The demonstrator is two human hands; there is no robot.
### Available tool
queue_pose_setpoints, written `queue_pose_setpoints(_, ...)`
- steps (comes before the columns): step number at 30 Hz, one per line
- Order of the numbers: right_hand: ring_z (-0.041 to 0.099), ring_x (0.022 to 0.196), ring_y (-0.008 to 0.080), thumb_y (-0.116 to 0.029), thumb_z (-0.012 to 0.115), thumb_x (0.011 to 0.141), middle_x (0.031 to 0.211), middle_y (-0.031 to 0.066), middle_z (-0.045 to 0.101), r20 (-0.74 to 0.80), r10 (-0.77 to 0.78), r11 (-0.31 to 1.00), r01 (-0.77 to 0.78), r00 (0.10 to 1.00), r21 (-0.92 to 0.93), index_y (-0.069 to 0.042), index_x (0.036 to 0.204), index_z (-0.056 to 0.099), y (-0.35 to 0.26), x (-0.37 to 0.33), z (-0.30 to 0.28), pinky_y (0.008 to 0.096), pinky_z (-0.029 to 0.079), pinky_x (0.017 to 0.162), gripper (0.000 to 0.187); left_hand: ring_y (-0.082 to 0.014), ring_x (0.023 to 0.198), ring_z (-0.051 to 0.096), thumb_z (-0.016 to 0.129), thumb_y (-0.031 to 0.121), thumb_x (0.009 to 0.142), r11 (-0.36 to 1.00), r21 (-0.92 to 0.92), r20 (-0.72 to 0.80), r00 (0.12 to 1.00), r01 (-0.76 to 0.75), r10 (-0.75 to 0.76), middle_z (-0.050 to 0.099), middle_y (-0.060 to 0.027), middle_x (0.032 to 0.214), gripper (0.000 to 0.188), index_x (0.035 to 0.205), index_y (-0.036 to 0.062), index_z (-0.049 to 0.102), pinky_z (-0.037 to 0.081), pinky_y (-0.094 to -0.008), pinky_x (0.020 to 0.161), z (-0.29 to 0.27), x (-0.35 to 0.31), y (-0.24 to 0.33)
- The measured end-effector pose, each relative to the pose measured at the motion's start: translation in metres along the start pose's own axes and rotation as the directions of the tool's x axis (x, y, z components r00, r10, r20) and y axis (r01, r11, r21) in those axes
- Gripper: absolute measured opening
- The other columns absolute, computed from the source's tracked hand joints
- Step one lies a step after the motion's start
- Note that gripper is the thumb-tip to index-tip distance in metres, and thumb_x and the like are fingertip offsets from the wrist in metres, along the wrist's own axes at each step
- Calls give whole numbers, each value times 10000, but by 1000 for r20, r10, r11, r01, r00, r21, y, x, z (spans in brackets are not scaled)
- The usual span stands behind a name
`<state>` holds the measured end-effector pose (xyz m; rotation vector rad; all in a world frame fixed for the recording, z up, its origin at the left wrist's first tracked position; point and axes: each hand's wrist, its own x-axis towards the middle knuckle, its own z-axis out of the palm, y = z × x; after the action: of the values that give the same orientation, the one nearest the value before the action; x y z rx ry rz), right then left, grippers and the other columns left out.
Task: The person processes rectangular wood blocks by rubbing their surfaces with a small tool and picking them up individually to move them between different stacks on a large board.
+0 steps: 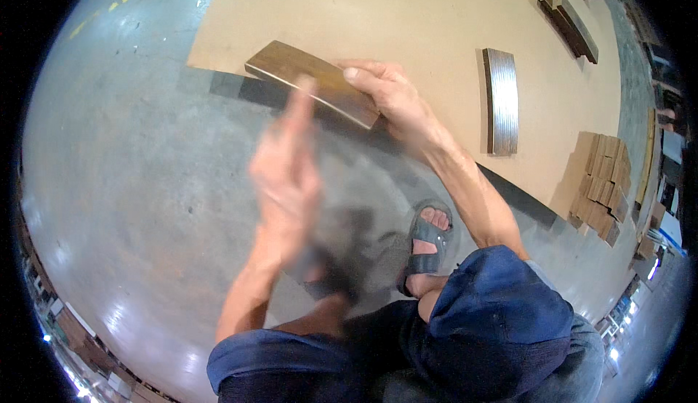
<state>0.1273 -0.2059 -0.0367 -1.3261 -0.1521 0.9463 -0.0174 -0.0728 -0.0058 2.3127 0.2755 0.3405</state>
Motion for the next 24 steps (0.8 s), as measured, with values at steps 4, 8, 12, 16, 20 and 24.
queue_pose_setpoints(4, 665, 960, 182, -181, 501, 1029, 1087, 143, 727, -16, -74, 992, 72, 997, -108, 75, 1309, 629, 8, 2, -1, 330, 536, 872, 400, -330, 816, 634, 530, -71, 862, 981, 131, -83, 988, 142, -132, 657, -176, 946, 696, 1492, 224, 521, 528, -425, 773, -17, 36, -50)
queue_pose_setpoints(8, 660, 1026, 178, -204, 515, 1036, 1163, 136, 712, 28, -96, 981, 99, 995, -168, 63, 1336, 613, 19, -2, -11, 316, 517, 930, 413, -340, 783, 619, 587, -30, 831, 964, 262, 210, 978, -48, -8, 635, -171, 947, 747, 1523, 228, 472, 529, -454, 723, 3, 5, -21)
queue_pose_setpoints(12, 654, 1055, 172, -222, 518, 1046, 1212, 136, 701, 20, -141, 983, 143, 990, -117, 78, 1350, 595, 16, -1, -2, 305, 504, 961, 434, -359, 818, 641, 617, -30, 807, 990, -20, 475, 870, -138, 131, 639, -196, 1029, 813, 1551, 229, 415, 545, -445, 700, 5, -53, 31)
queue_pose_setpoints(16, 641, 1047, 137, -213, 525, 1032, 1200, 91, 702, 36, -137, 904, 140, 990, -403, 34, 1351, 612, 5, -12, 6, 285, 497, 945, 413, -213, 832, 665, 682, 41, 881, 901, -280, 41, 942, 330, -332, 682, -138, 1028, 611, 1457, 30, 480, 546, -342, 732, -7, -44, 12)
queue_pose_setpoints(20, 619, 1156, 207, -202, 515, 1022, 1313, 160, 658, -13, -247, 944, 238, 969, -227, 30, 1394, 560, 27, -25, 25, 340, 475, 1007, 441, -85, 819, 603, 763, 168, 909, 580, -592, 17, 728, 560, -686, 672, -26, 960, 443, 1280, -4, 593, 519, -276, 728, -17, -10, -11)
queue_pose_setpoints(24, 568, 1276, 232, -198, 526, 1021, 1364, 195, 622, -49, -207, 945, 187, 977, -270, 45, 1405, 541, 33, -53, 46, 355, 434, 1079, 454, -85, 779, 606, 778, 170, 902, 549, -665, 4, 737, 506, -676, 676, -23, 908, 271, 1089, 7, 669, 506, -262, 702, -6, -10, -17)
